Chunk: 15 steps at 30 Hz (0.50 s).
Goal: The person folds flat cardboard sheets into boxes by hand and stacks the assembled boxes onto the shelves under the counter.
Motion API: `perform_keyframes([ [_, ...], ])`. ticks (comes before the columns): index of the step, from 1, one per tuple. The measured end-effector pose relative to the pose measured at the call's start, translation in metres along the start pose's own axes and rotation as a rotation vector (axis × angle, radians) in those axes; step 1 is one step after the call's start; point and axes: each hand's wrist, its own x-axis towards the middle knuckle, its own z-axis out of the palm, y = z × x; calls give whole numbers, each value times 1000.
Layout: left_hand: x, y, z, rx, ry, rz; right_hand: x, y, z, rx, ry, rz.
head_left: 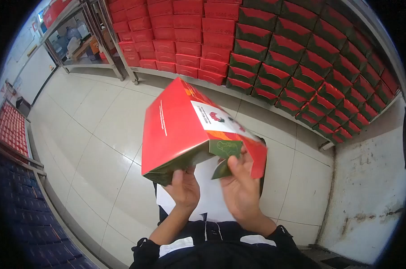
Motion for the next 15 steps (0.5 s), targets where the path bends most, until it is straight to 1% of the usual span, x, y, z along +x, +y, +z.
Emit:
perform_keyframes([
  [1,-1,-2,-1,1,1,-1,-4,6,1,136,12,101],
  [2,-2,-6,-3,30,-6,-14,-5,19,-9,263,-23,126],
  [3,-5,-8,-4,59,-14,-29,-1,33,-18,261,-18,125],
  [4,-6,-8,-3,58,-14,-35,5,48,-26,57,-14,-74],
  [5,-6,-7,-2,129,4,-16,10,57,-34,-146,-10,-272],
  [6,-4,-6,0,198,20,8,14,59,-42,-223,55,-278],
  [7,-3,-5,2,268,38,33,14,58,-42,-221,54,-280],
  [8,-3,-6,6,319,144,-13,11,57,-42,-166,16,-232],
  [9,-3,-6,4,318,143,-15,8,55,-40,-113,-19,-184],
  [10,-3,-5,1,682,127,-157,3,46,-23,1,111,-4],
  [11,-3,-3,1,1046,105,-303,2,48,-23,-1,119,-3],
  [13,-4,2,13,707,207,-462,3,51,-25,226,77,219],
  [14,-3,1,5,557,138,-454,5,54,-27,241,24,213],
  [15,-3,0,0,406,72,-445,8,53,-30,241,28,211],
])
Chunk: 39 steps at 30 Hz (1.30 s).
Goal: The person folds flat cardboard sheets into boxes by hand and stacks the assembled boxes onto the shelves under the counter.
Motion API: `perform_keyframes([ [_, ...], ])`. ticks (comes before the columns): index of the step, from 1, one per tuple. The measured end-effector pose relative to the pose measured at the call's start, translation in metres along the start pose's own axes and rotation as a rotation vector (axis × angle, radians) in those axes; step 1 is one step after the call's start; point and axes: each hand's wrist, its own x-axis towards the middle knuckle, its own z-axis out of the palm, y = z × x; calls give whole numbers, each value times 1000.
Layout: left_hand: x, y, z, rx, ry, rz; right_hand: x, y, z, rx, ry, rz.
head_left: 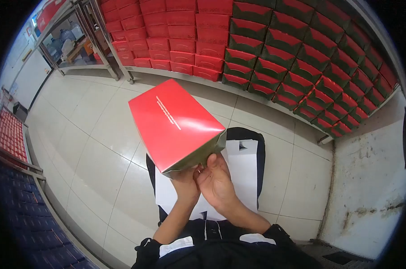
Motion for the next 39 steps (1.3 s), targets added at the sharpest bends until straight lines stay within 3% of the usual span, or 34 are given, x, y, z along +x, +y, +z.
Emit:
perform_keyframes([
  [4,-9,15,8,-347,40,-187,5,-16,-4,-701,-170,-412],
  [6,-31,36,5,-326,98,-687,-7,-33,15,-848,-167,-424],
  [7,-34,35,1,-325,100,-689,-10,-42,13,-847,-165,-422],
  [8,-36,33,-4,-219,168,-443,-14,-53,9,-1657,-327,-740],
  [9,-37,29,-9,-112,232,-197,-14,-56,12,-1862,-381,-628],
  [11,-21,29,-14,208,48,291,-15,-63,19,-2257,-565,-414],
  [12,-13,31,-16,347,-94,477,-5,-55,25,-2123,-508,132],
  [14,-2,29,-28,572,-362,392,-4,-31,-19,-2026,-635,172],
  [15,5,15,-33,734,-243,368,-8,-18,-30,-1946,-546,155],
  [16,7,8,-28,717,-59,379,-12,-9,-34,-1861,-461,136],
  [17,10,2,-39,751,-6,312,-18,-13,-34,-1663,-436,108],
  [19,18,-14,-60,790,43,238,-38,-21,-47,-1648,-320,-688],
  [20,21,-23,-66,706,128,255,-40,-26,-43,-1751,85,-1013],
  [22,21,-30,-72,620,216,257,-34,-42,-42,-1808,521,-1313],
  [24,23,-30,-77,501,151,153,-25,-63,-55,-1754,307,-568],
  [25,24,-32,-90,585,138,120,-30,-70,-67,-1756,313,-565],
  [27,20,-25,-111,708,46,131,-45,-75,-93,-1655,95,-240],
  [28,13,-24,-119,831,-48,140,-54,-69,-98,-1651,100,-225],
  [30,-11,-27,-116,875,-58,82,-70,-54,-105,-1930,97,-430],
  [33,-32,-48,-96,925,-68,96,-80,-28,-106,-1788,183,-385],
  [35,-37,-64,-91,874,9,275,-82,-26,-108,-1707,177,-436],
  [36,-39,-64,-91,871,11,269,-79,-32,-106,-1712,177,-430],
  [38,-39,-61,-91,668,120,30,-73,-46,-95,-1718,174,-301],
  [39,-36,-65,-95,658,122,47,-69,-50,-88,-1761,186,-306],
])
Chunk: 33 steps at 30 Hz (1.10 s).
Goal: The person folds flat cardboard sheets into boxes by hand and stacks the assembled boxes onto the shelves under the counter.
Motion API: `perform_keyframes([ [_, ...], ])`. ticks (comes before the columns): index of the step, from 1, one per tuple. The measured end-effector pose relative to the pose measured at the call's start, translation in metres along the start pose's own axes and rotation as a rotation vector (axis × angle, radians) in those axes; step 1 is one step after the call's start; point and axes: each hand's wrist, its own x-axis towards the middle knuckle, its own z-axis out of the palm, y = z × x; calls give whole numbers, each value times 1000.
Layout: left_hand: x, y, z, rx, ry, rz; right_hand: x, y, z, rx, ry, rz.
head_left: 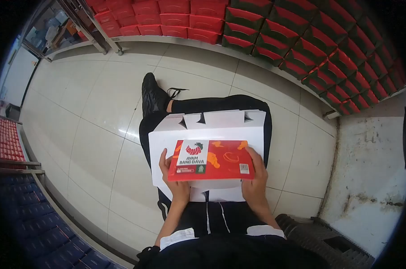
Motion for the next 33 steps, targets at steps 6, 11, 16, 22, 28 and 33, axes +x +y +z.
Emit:
perform_keyframes([
  [6,8,-4,-4,238,17,216,-2,-22,-5,-43,-91,201],
  [11,5,-25,-51,614,-286,410,-24,19,-13,-179,-251,30],
  [16,8,-15,-62,219,-631,125,-22,18,-20,151,-437,-6],
  [22,25,-13,-59,246,-706,224,-16,23,-18,-128,-446,-162],
  [28,27,-22,-54,112,-701,252,-8,26,-15,-155,-331,-270],
  [33,33,-39,-56,259,-718,286,-12,53,-5,-208,-233,-306],
])
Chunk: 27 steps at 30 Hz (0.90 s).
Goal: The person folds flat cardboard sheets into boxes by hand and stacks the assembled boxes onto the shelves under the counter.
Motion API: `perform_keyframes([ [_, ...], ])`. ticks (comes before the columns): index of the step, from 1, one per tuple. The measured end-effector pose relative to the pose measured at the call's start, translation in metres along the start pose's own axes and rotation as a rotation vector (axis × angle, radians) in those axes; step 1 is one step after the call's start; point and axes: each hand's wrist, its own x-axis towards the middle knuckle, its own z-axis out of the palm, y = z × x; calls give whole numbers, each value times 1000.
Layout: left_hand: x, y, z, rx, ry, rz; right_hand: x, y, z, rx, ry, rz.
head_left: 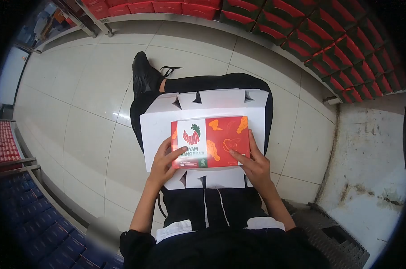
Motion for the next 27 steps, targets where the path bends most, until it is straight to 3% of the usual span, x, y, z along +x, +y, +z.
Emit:
perform_keyframes([
  [4,7,5,-13,69,-110,62,5,-4,-9,-41,-23,-56],
  [6,13,19,-23,436,-178,154,8,-3,-13,-165,5,-134],
  [7,13,21,-24,436,-179,156,8,0,-14,-206,17,-159],
  [9,12,26,-23,827,-165,264,2,19,-10,-362,-57,-390],
  [10,15,30,-23,828,-167,268,3,24,-6,-363,-53,-388],
  [12,25,42,-16,932,-385,221,5,32,-3,-303,-121,-433],
  [13,38,56,-12,903,-476,183,7,30,-5,-305,-118,-429],
  [19,98,105,11,809,-448,171,14,13,-18,-176,-235,-327],
  [22,103,104,9,690,-341,208,16,-1,-18,290,355,92],
  [24,99,110,2,364,-180,93,26,-9,-30,343,339,127],
  [27,86,115,1,387,-183,83,51,-27,-52,198,335,-20],
])
